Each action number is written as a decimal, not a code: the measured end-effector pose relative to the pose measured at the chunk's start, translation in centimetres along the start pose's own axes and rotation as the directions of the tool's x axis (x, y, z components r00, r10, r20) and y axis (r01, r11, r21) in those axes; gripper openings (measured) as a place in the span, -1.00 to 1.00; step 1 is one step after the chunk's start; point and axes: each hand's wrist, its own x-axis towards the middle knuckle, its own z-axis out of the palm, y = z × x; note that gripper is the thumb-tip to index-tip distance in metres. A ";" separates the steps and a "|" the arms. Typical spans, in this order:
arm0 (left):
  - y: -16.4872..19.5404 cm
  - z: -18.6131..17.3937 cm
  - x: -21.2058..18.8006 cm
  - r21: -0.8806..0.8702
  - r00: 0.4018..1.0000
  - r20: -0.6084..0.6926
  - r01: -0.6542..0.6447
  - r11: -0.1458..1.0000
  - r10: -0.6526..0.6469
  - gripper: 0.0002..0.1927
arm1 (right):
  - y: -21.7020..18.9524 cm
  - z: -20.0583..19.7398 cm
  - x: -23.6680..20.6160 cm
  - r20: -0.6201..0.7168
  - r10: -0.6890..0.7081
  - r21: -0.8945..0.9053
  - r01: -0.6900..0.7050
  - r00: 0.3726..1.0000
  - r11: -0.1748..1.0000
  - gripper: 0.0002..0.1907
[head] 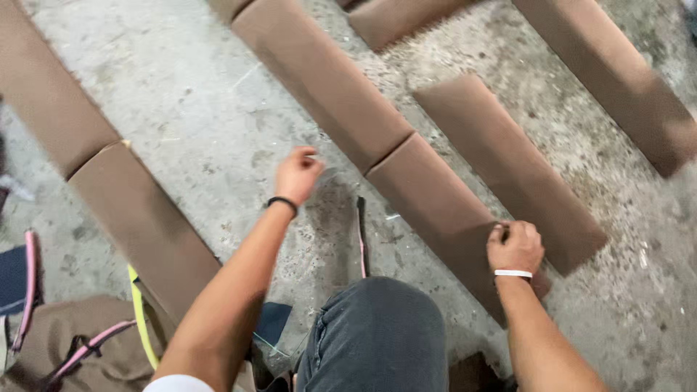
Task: The person holds brown fabric wrapped around a foam letter shape on a workbench and staples the fabric to the foam backing using a pneumatic nail gun, working along the edges. They then carry the finished padded letter to the floor, arrange it with other padded letters, and later pick up scissors and handle foam scraps on the bench.
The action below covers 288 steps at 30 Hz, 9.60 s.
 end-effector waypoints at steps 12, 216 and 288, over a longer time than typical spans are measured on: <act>-6.4 -6.8 -2.9 0.134 0.994 -0.108 0.005 0.991 0.010 -0.19 | -20.2 -3.5 4.4 0.590 -0.117 -0.134 0.241 0.799 0.961 0.56; 12.9 5.0 -14.8 0.624 0.741 0.671 -0.581 0.523 0.022 0.04 | 11.6 -0.8 -20.0 0.102 0.729 0.619 -0.617 0.677 0.486 -0.56; 8.4 4.3 -7.2 0.390 0.960 0.255 -0.211 0.896 0.115 -0.54 | -2.1 -5.3 -8.1 0.351 0.524 0.052 -0.575 0.776 0.817 -0.24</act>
